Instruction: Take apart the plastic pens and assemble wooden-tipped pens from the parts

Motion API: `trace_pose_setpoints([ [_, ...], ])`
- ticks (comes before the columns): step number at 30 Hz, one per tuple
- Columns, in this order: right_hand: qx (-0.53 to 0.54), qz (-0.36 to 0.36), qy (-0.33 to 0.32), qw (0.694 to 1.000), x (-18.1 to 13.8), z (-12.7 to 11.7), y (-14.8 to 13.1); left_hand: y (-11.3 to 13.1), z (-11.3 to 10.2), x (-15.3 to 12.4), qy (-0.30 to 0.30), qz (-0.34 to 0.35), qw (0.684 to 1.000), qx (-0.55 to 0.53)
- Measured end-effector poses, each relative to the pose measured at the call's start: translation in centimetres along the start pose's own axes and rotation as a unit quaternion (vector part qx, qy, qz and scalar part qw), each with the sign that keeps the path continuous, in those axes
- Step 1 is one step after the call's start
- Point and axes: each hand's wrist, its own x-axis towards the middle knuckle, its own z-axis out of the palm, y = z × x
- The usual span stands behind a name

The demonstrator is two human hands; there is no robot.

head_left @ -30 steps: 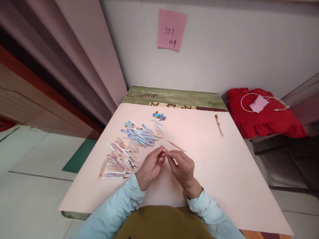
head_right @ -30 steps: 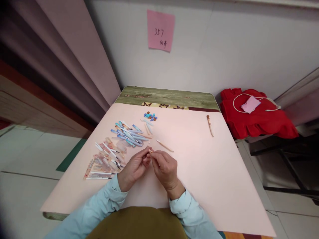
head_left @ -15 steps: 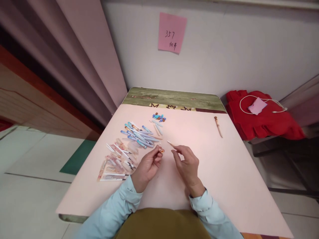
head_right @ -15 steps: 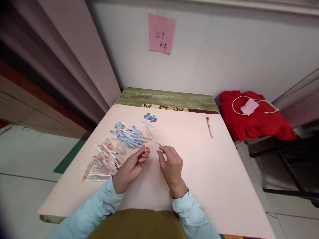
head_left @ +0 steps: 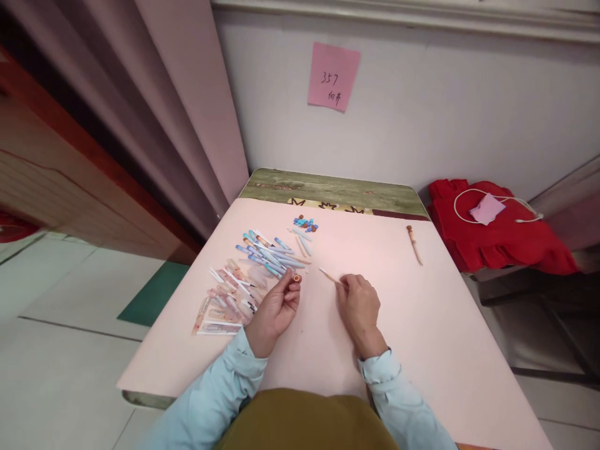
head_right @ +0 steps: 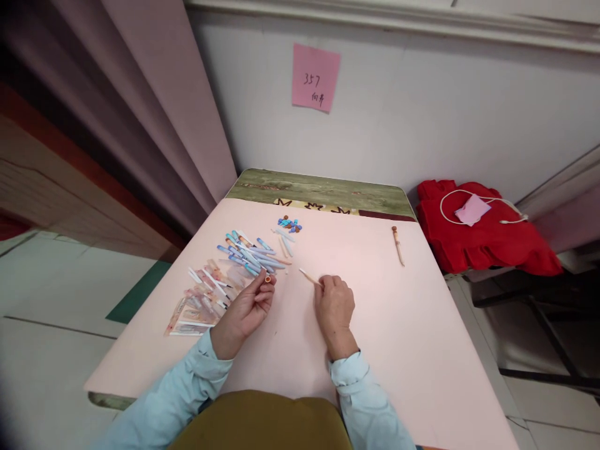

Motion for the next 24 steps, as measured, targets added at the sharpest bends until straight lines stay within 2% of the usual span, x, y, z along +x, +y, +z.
trace_pose_setpoints([
  [3, 0.029, -0.001, 0.016, 0.999, -0.2, -0.9, -0.3, 0.1, -0.3, -0.2, -0.004, 0.001, 1.000, -0.016],
  [6, 0.097, -0.019, 0.074, 0.992, -0.7, -3.0, -1.7, 0.1, -0.7, -0.3, -0.008, 0.001, 1.000, -0.025],
  [9, 0.158, -0.092, 0.095, 0.979, -1.4, -5.8, -3.6, -0.1, -1.0, -0.3, -0.013, 0.005, 1.000, -0.022],
  [12, 0.172, -0.168, 0.098, 0.966, -2.0, -7.6, -4.8, -0.6, -1.1, -0.2, -0.008, 0.034, 0.999, 0.001],
  [14, 0.155, -0.188, 0.101, 0.965, -2.3, -8.0, -5.1, -1.0, -1.1, -0.2, -0.004, 0.059, 0.998, 0.027],
  [24, 0.111, -0.194, 0.099, 0.970, -3.1, -7.5, -4.7, -1.8, -1.8, -0.5, -0.023, 0.168, 0.976, 0.139],
])
